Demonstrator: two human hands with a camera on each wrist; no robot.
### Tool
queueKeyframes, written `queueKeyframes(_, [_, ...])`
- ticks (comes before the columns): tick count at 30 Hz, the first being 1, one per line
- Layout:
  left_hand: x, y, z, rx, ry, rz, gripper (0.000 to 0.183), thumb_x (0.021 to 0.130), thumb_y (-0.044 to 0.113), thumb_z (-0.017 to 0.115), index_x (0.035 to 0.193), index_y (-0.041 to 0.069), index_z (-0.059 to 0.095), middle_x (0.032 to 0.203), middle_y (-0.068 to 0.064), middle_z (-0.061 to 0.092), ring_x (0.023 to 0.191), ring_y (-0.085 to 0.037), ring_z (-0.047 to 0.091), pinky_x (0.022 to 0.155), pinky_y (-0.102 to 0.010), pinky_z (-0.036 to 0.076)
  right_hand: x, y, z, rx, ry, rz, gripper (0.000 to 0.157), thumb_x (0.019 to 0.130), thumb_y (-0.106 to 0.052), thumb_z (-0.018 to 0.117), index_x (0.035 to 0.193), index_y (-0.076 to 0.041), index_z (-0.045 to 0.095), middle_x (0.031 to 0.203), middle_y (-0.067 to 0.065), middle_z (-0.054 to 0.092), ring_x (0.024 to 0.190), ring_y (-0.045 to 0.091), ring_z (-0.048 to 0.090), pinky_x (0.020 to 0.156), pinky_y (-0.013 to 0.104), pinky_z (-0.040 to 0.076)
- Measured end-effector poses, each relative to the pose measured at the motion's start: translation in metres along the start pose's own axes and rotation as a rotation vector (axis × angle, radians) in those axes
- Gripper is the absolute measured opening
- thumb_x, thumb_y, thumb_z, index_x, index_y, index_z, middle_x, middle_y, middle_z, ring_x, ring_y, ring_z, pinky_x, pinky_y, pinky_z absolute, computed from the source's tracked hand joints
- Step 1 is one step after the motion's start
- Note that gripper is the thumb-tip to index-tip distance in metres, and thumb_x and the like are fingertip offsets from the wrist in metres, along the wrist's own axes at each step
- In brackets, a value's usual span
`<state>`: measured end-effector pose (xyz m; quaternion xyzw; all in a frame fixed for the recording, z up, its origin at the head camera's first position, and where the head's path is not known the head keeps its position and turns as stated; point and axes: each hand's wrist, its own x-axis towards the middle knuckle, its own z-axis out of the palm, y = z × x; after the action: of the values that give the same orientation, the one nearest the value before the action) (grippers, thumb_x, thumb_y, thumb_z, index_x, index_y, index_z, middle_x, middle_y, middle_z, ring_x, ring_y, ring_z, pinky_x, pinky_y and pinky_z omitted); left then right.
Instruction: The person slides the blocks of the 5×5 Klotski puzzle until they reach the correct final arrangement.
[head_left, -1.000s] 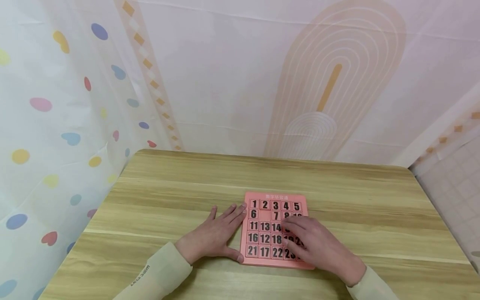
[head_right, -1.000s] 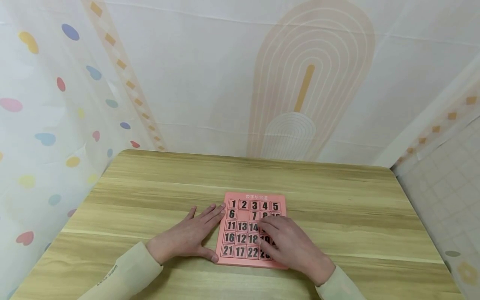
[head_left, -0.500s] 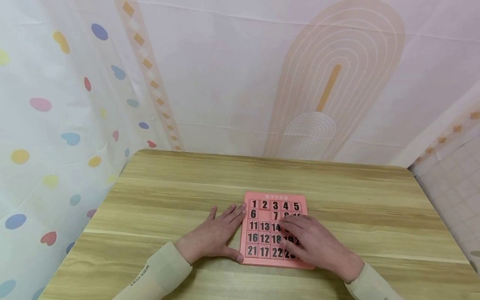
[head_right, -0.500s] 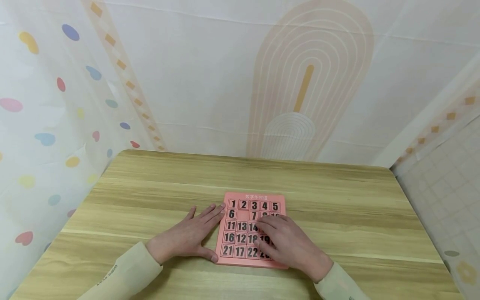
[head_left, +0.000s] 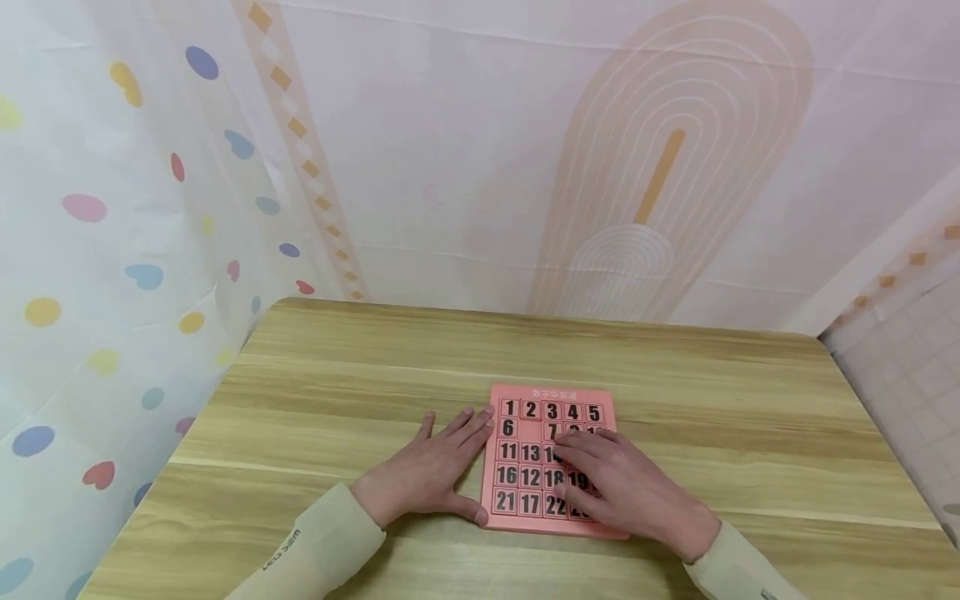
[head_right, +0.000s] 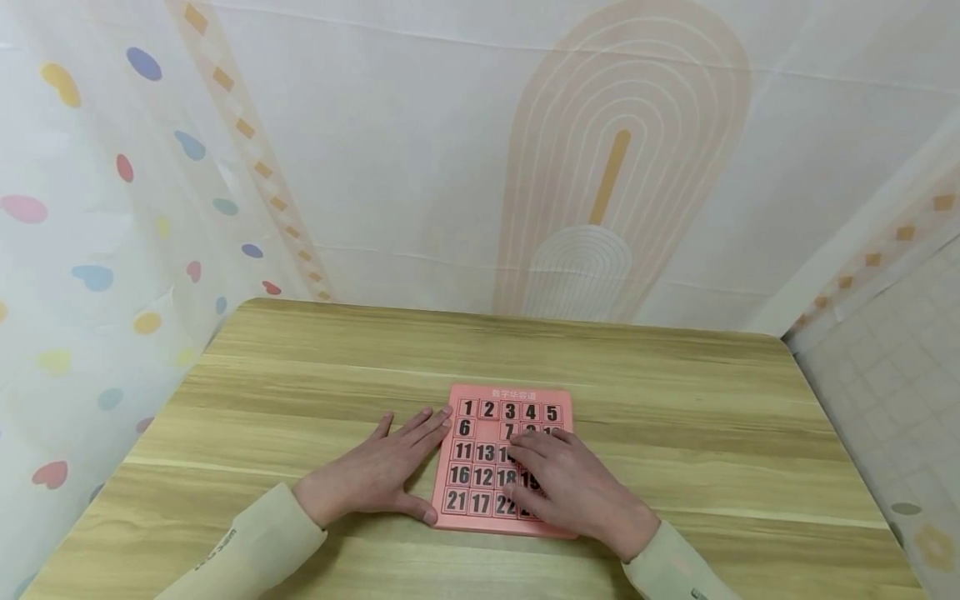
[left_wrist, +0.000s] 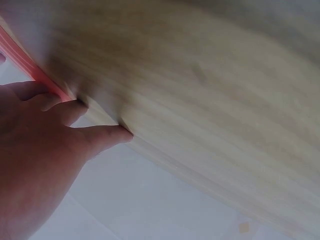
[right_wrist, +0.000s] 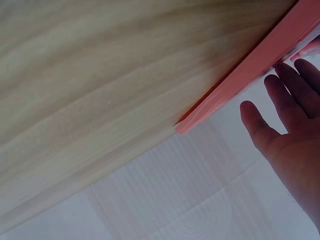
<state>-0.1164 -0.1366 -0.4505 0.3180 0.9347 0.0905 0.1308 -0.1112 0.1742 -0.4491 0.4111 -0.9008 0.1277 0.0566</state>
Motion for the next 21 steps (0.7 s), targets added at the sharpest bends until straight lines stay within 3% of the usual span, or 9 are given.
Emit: queueKeyframes(21, [0.0010,0.0007,-0.0004,0.011,-0.004,-0.004,0.122,0.076,0.080,0.068,0.164,0.007,0.026,0.173,-0.007,0.014,0.157,-0.033,0.018,0.119,-0.072,0.019,0.0086,-0.0052,0.0007,0.014,-0.029,0.008,0.052,0.101,-0.046,0.063,0.134,-0.006,0.069,0.141,0.011,0.065,0.132,0.030,0.059,0.115,0.056,0.040])
